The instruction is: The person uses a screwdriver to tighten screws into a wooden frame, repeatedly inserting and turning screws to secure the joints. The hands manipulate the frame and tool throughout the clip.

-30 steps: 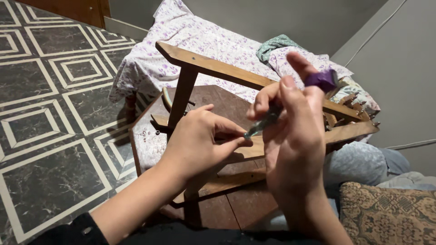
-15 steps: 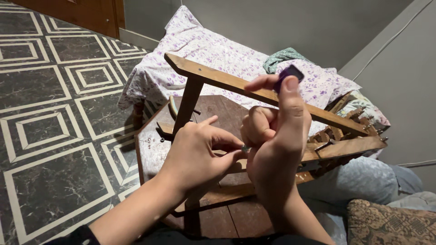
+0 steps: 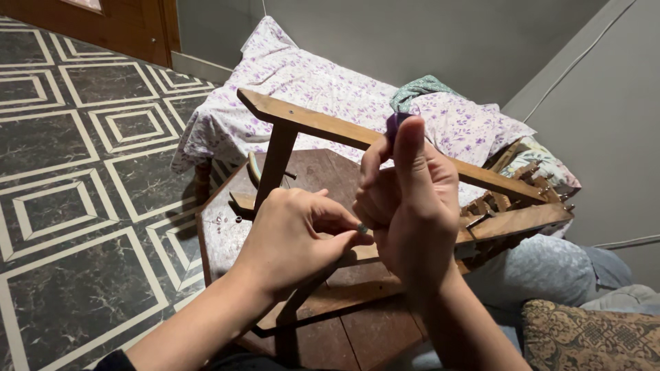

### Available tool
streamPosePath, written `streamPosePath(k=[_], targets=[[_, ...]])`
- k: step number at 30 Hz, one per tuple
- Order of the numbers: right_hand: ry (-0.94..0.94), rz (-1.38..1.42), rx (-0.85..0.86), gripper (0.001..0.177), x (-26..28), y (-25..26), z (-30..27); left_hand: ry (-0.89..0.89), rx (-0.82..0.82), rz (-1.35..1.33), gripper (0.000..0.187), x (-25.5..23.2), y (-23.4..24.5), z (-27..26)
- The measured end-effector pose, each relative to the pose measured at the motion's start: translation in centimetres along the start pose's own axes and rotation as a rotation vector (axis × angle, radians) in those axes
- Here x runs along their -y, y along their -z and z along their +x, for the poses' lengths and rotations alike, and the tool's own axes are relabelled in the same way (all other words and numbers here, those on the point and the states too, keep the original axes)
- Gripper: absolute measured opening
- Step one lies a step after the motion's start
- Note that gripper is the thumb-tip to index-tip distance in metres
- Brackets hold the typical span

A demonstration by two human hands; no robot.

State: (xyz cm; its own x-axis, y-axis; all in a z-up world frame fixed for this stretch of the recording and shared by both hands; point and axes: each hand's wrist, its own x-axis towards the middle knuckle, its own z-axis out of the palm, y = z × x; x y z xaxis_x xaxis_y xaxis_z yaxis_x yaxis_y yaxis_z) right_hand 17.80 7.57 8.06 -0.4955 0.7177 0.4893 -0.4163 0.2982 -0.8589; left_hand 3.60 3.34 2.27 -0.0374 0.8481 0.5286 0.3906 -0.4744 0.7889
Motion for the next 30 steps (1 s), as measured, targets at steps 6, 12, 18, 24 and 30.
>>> streamPosePath(k=[6, 12, 18, 24, 30], targets=[[-0.031, 0.060, 0.220, 0.055, 0.0, 2.0, 0.3, -0.007, -0.011, 0.001, 0.005, -0.1, 0.1, 0.0], [-0.064, 0.096, 0.275, 0.058, -0.4, 3.6, 1.0, 0.050, 0.000, 0.055, 0.005, 0.1, -0.2, 0.2], [-0.201, 0.170, 0.362, 0.062, -0.6, 4.4, 1.9, 0.040, -0.044, 0.114, 0.007, 1.1, -0.5, 0.0], [0.000, 0.175, 0.300, 0.046, -1.1, 4.5, 2.6, -0.072, 0.054, 0.197, 0.072, 1.8, 0.4, -0.1], [0.049, 0.202, -0.181, 0.038, 0.1, 6.2, 1.2, -0.048, 0.015, 0.459, 0.094, 1.6, 1.8, -1.5]])
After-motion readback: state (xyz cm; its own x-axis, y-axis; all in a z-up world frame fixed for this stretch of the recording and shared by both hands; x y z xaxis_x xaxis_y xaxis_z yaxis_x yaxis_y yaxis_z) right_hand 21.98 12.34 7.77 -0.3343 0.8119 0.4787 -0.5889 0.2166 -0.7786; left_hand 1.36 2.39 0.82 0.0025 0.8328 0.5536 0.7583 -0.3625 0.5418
